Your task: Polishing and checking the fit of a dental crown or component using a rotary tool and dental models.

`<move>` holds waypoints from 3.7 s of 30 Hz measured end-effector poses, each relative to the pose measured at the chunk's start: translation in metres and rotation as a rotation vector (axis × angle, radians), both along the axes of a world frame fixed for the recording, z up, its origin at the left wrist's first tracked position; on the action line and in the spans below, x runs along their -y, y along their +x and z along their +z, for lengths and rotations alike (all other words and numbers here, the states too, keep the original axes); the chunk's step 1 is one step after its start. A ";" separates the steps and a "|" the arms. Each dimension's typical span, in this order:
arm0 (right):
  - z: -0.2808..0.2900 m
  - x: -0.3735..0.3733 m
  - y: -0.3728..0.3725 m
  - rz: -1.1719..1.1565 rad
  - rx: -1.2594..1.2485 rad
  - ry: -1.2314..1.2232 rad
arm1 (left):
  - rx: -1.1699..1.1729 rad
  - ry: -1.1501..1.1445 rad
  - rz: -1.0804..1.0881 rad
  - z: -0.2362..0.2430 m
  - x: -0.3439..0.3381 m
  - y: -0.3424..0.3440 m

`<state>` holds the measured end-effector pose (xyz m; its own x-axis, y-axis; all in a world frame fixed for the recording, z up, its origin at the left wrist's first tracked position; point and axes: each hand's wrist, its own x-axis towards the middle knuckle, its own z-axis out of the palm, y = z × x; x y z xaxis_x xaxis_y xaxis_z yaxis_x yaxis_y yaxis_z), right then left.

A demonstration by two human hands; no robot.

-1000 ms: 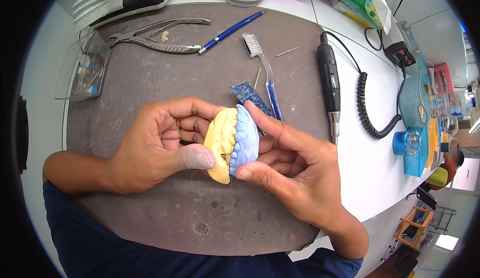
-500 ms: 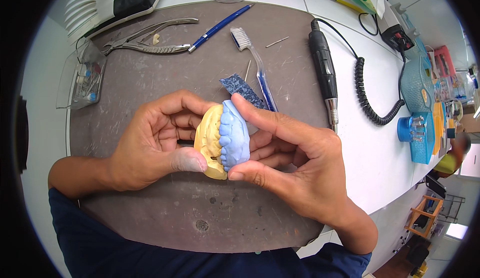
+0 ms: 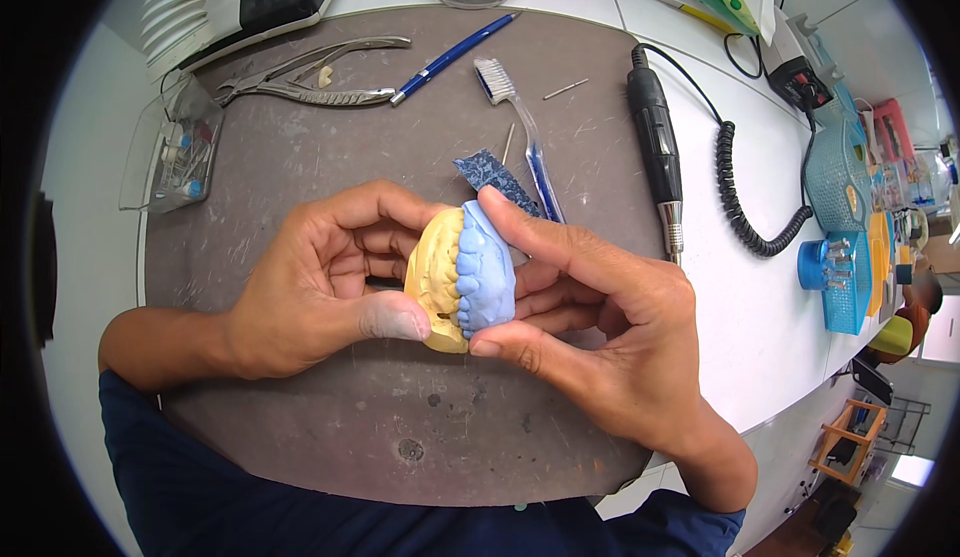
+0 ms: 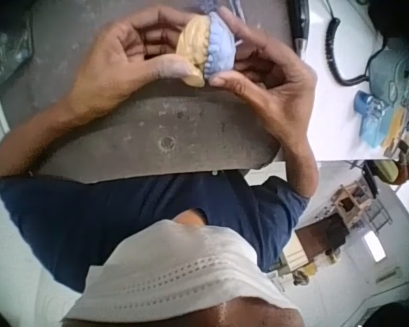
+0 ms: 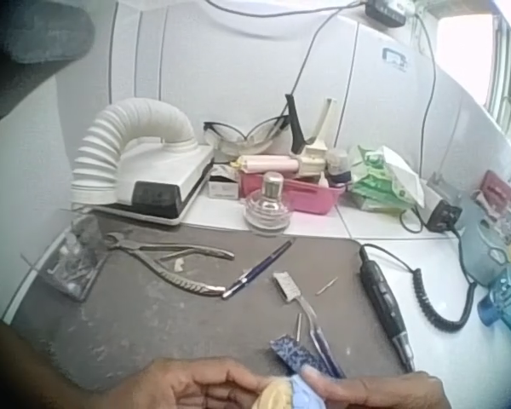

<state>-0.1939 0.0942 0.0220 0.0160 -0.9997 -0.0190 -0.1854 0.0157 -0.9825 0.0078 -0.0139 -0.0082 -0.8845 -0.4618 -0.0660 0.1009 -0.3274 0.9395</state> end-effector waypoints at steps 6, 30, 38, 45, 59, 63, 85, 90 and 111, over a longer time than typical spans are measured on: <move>0.000 0.000 0.001 -0.040 0.017 0.025 | 0.021 0.031 0.007 0.002 0.000 0.001; 0.005 0.014 -0.046 -0.438 -0.836 -0.243 | -0.108 0.061 0.061 0.001 -0.001 -0.005; 0.013 0.008 -0.025 -0.250 -0.878 -0.484 | -0.144 -0.033 0.081 -0.003 -0.002 -0.005; -0.001 0.005 0.003 -0.023 -0.690 -0.516 | -0.065 -0.289 0.140 -0.002 -0.005 -0.004; -0.005 0.004 0.008 0.005 -0.768 -0.566 | 0.040 -0.850 0.259 0.001 -0.002 -0.001; -0.006 0.004 0.009 0.003 -0.763 -0.556 | 0.063 -0.864 0.267 0.001 -0.003 -0.001; 0.003 -0.001 -0.012 -0.064 -0.915 -0.507 | -0.002 -1.183 0.197 0.010 0.002 0.001; 0.016 0.021 -0.074 -0.610 -1.056 -0.094 | -0.077 -0.596 0.182 0.013 -0.014 0.007; 0.006 0.005 -0.049 -0.145 0.496 -0.464 | 0.080 0.345 0.057 0.009 -0.020 0.010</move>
<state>-0.2431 0.0896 0.0278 -0.2218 -0.8954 0.3861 0.2592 -0.4359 -0.8619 0.0175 0.0064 0.0011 -0.8435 -0.4488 -0.2951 0.0584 -0.6228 0.7802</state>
